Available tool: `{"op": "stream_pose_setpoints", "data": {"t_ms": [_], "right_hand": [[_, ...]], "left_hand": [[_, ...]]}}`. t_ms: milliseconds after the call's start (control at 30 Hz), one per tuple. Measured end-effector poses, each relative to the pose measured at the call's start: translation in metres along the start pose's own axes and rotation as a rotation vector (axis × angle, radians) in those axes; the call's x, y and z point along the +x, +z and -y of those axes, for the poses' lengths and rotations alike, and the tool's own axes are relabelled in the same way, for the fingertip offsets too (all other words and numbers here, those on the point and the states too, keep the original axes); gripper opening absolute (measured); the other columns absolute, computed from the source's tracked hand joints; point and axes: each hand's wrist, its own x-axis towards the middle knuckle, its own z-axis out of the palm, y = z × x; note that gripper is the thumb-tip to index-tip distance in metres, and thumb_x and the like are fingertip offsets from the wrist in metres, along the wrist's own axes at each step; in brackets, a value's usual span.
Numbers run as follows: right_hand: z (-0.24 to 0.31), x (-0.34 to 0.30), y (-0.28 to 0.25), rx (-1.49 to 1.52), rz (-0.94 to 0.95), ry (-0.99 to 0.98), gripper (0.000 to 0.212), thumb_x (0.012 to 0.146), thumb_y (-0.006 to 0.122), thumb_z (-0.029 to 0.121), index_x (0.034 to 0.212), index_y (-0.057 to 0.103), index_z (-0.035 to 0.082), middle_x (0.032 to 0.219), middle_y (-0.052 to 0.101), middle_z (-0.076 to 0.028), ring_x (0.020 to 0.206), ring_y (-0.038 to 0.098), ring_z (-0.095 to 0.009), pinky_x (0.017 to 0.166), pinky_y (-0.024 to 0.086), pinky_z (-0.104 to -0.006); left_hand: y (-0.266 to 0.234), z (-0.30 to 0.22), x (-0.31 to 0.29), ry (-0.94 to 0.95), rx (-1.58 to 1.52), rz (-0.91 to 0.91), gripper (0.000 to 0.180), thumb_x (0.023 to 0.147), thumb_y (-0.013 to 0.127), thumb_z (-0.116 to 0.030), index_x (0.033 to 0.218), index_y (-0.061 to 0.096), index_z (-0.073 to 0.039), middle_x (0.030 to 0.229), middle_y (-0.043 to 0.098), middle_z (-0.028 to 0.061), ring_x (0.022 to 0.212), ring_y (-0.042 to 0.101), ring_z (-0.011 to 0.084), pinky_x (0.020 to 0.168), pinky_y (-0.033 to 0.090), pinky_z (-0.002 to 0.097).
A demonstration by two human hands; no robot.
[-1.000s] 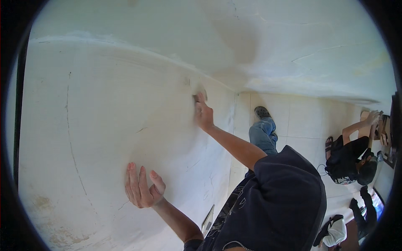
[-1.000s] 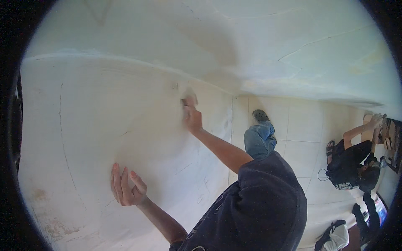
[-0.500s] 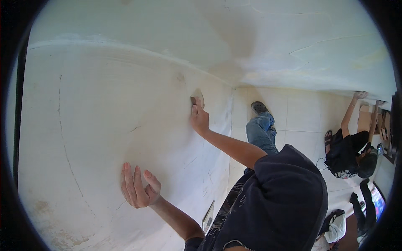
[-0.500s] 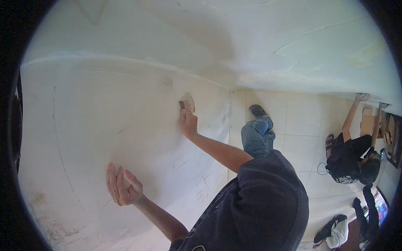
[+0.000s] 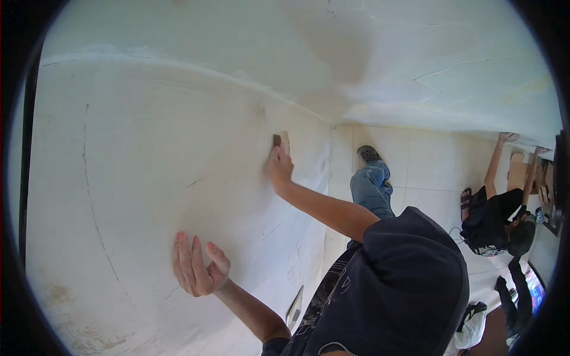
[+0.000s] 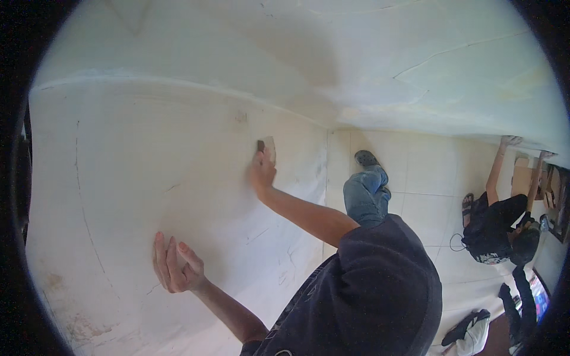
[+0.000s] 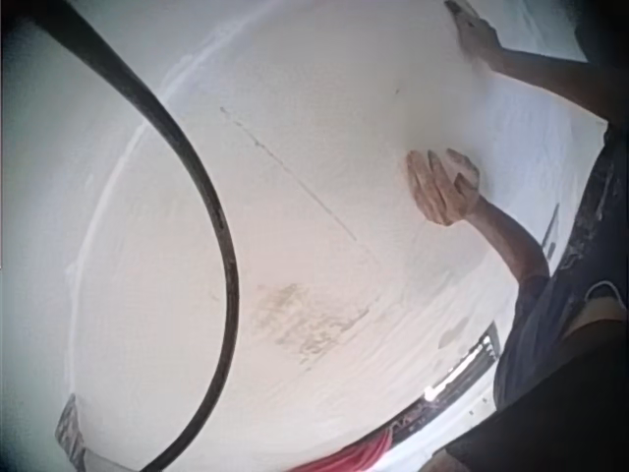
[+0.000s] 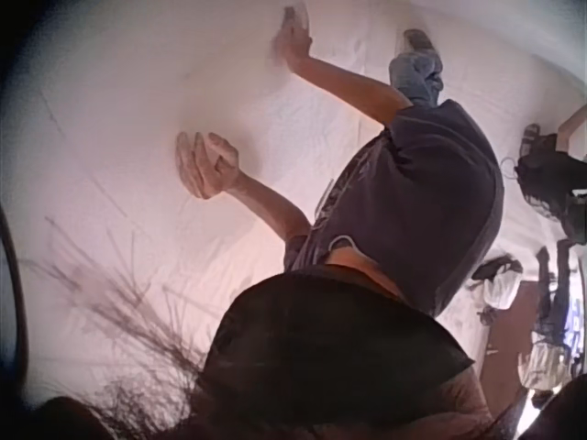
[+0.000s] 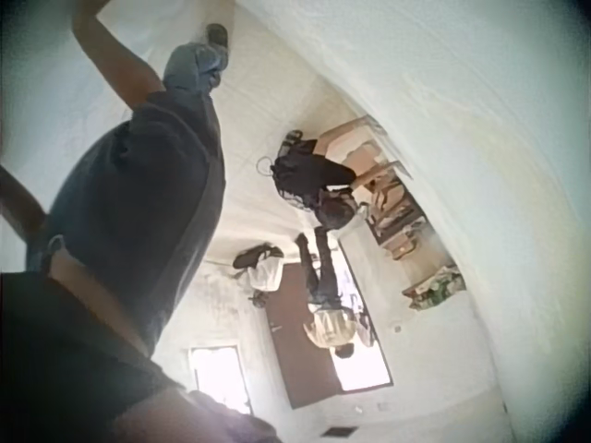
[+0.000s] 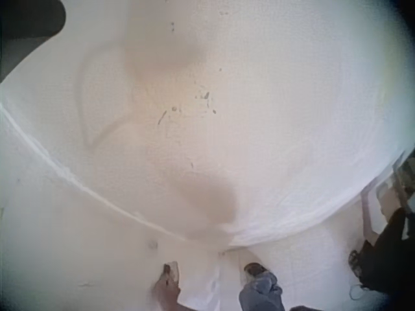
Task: The person uses a sanding block to sand the surface of the walls, moving the block across uneven and patched areas to smooth them out.
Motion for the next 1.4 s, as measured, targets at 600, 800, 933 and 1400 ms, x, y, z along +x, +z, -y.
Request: {"op": "stream_pose_setpoints", "data": {"t_ms": [600, 800, 933, 1400], "right_hand": [[0.059, 0.031, 0.023, -0.016, 0.038, -0.735, 0.044, 0.1, 0.043, 0.019, 0.138, 0.046, -0.002, 0.141, 0.048, -0.024, 0.125, 0.053, -0.035, 0.103, 0.042, -0.0383], [-0.003, 0.035, -0.005, -0.063, 0.16, -0.844, 0.047, 0.101, 0.043, 0.022, 0.143, 0.042, 0.001, 0.141, 0.048, -0.025, 0.119, 0.057, -0.037, 0.099, 0.046, -0.0382], [0.016, 0.034, 0.015, -0.153, -0.053, -0.443, 0.044, 0.102, 0.043, 0.035, 0.108, 0.061, -0.004, 0.075, 0.059, -0.009, 0.07, 0.05, -0.015, 0.068, 0.043, -0.0331], [0.07, -0.113, -0.17, -0.368, 0.686, -0.276, 0.029, 0.102, 0.048, 0.024, 0.088, 0.06, 0.002, 0.084, 0.05, 0.006, 0.08, 0.044, -0.005, 0.072, 0.04, -0.0245]], "left_hand": [[0.0, -0.001, 0.0, -0.03, 0.005, -0.026, 0.024, 0.088, 0.064, -0.019, 0.075, 0.07, 0.0, 0.092, 0.074, 0.0138, 0.08, 0.072, 0.0293, 0.065, 0.058, 0.0335], [-0.002, -0.002, 0.004, -0.025, -0.012, -0.043, 0.019, 0.087, 0.066, -0.015, 0.077, 0.07, 0.0, 0.095, 0.073, 0.013, 0.08, 0.072, 0.0287, 0.063, 0.057, 0.033], [-0.002, 0.002, 0.005, -0.035, -0.038, -0.088, 0.017, 0.084, 0.068, -0.016, 0.077, 0.068, -0.001, 0.095, 0.073, 0.0121, 0.079, 0.072, 0.0278, 0.062, 0.057, 0.0316], [-0.026, -0.03, 0.002, -0.495, -0.338, -0.39, 0.01, 0.071, 0.077, -0.007, 0.073, 0.068, -0.003, 0.096, 0.072, 0.0131, 0.083, 0.071, 0.0276, 0.07, 0.058, 0.0335]]}}
